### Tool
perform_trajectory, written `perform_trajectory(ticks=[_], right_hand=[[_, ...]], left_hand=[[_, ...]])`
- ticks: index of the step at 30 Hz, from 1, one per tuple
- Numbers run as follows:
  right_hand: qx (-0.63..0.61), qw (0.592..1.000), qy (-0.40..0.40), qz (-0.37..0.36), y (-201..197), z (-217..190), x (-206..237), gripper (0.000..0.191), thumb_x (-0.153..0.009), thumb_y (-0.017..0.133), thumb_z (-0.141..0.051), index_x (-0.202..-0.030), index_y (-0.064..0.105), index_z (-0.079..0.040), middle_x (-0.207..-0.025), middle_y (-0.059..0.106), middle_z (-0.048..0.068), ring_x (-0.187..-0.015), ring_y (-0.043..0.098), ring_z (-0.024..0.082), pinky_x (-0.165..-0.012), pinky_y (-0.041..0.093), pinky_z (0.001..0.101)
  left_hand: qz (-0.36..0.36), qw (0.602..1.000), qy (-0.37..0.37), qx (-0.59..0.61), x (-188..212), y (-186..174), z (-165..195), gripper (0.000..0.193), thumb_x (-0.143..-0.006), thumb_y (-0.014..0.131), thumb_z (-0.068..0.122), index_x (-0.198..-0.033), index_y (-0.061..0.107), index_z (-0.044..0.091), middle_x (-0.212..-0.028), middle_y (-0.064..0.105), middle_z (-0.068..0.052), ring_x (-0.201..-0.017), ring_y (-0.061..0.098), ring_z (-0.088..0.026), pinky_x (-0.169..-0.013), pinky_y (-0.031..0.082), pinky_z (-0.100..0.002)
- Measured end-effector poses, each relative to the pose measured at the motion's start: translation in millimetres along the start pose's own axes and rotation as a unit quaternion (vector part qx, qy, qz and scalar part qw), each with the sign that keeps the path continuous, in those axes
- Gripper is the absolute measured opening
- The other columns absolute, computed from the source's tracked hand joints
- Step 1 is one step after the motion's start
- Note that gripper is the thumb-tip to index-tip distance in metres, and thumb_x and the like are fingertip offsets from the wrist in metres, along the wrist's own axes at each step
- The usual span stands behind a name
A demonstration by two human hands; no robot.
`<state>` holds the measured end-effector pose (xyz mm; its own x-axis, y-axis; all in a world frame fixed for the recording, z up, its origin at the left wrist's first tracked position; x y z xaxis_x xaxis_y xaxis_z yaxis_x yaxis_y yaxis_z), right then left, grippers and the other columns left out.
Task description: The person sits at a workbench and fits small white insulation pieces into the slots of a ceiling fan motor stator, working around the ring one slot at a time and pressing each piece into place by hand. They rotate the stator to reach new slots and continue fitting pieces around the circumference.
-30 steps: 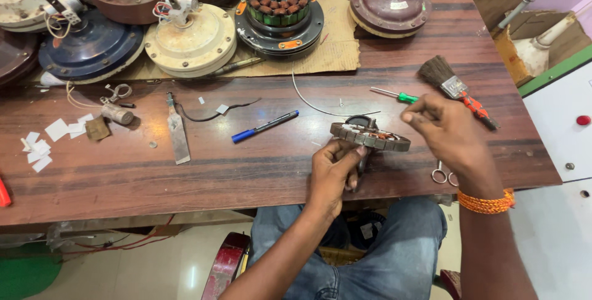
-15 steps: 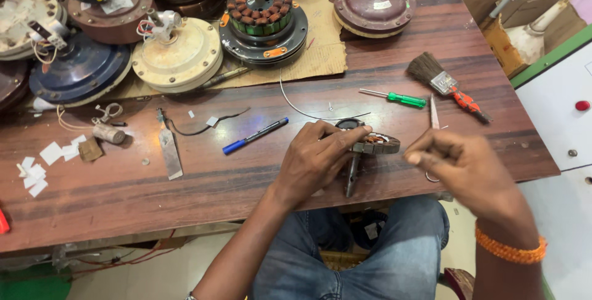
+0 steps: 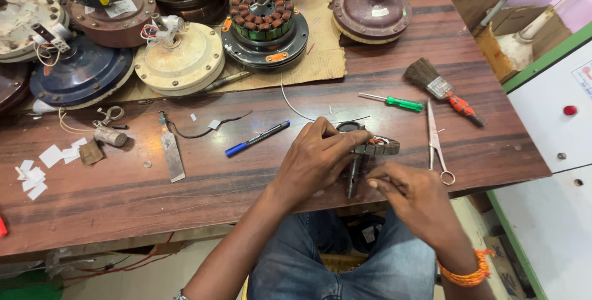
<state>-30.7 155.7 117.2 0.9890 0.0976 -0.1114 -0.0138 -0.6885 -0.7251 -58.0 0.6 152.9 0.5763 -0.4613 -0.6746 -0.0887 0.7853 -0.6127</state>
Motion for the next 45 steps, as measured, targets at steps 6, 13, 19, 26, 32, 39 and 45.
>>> perform_trajectory(ticks=[6,13,19,26,32,39,45], right_hand=[[0.101,0.985,-0.128,0.063,26.5,-1.1,-1.0,0.010,-0.085,0.071,-0.009,-0.095,0.072,-0.009,-0.083,0.072,0.012,-0.074,0.070,0.033,-0.063,0.053,0.0425],[0.042,0.977,-0.188,0.096,40.1,12.1,5.2,0.016,-0.083,0.071,-0.002,-0.097,0.074,-0.009,-0.079,0.071,0.012,-0.071,0.070,0.030,-0.061,0.054,0.0393],[-0.012,0.970,-0.216,0.106,42.5,23.7,7.1,0.018,-0.080,0.074,-0.001,-0.097,0.077,-0.008,-0.078,0.074,0.007,-0.065,0.071,0.023,-0.058,0.055,0.0344],[-0.053,0.971,-0.211,0.100,50.4,38.1,12.3,0.022,-0.074,0.078,-0.001,-0.095,0.079,-0.008,-0.079,0.075,0.005,-0.068,0.074,0.020,-0.060,0.055,0.0317],[-0.069,0.972,-0.198,0.104,49.3,38.8,15.4,0.027,-0.073,0.081,-0.002,-0.098,0.079,-0.012,-0.085,0.076,0.005,-0.074,0.075,0.020,-0.066,0.056,0.0320],[-0.083,0.974,-0.188,0.090,57.1,48.7,20.9,0.033,-0.071,0.082,-0.002,-0.101,0.080,-0.014,-0.084,0.076,0.004,-0.074,0.074,0.019,-0.065,0.056,0.0324],[-0.067,0.977,-0.187,0.080,60.9,53.7,21.1,0.026,-0.070,0.082,0.000,-0.094,0.081,-0.010,-0.074,0.072,0.004,-0.064,0.071,0.020,-0.059,0.053,0.0340]], left_hand=[[-0.001,1.000,-0.005,0.006,0.8,2.5,-3.6,0.045,-0.086,0.077,0.013,-0.130,0.069,0.016,-0.095,0.068,-0.004,-0.086,0.058,-0.025,-0.079,0.050,-0.039],[-0.002,0.999,-0.017,0.038,0.7,4.0,-9.7,0.049,-0.083,0.079,0.012,-0.130,0.068,0.018,-0.108,0.073,-0.002,-0.088,0.058,-0.024,-0.081,0.052,-0.038],[-0.071,0.979,-0.097,0.164,2.3,17.1,-43.9,0.083,-0.075,0.086,0.014,-0.149,0.049,0.015,-0.121,0.075,0.001,-0.092,0.052,-0.023,-0.084,0.052,-0.035],[-0.085,0.973,-0.102,0.188,18.9,26.7,-57.1,0.082,-0.076,0.078,0.002,-0.152,0.049,0.015,-0.128,0.076,0.002,-0.095,0.052,-0.022,-0.092,0.049,-0.033],[-0.098,0.968,-0.114,0.203,24.8,28.2,-62.2,0.082,-0.072,0.073,0.000,-0.149,0.051,0.015,-0.128,0.075,0.003,-0.098,0.056,-0.021,-0.096,0.048,-0.034],[-0.103,0.968,-0.105,0.202,31.9,32.2,-64.2,0.076,-0.076,0.082,0.010,-0.146,0.054,0.020,-0.128,0.070,-0.001,-0.103,0.057,-0.024,-0.096,0.049,-0.037],[-0.035,0.993,0.109,-0.041,44.7,8.3,-13.6,0.044,-0.092,0.083,0.027,-0.132,0.068,0.035,-0.139,0.056,0.008,-0.114,0.052,-0.016,-0.090,0.044,-0.034]])
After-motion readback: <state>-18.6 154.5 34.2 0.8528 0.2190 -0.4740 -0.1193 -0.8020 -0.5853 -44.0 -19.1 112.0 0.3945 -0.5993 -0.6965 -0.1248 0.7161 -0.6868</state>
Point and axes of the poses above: each hand's wrist, its own x-axis away from the middle knuckle, its own y-axis out of the palm, z = x × y, the point moved 10 cm from there along -x, towards the middle knuckle
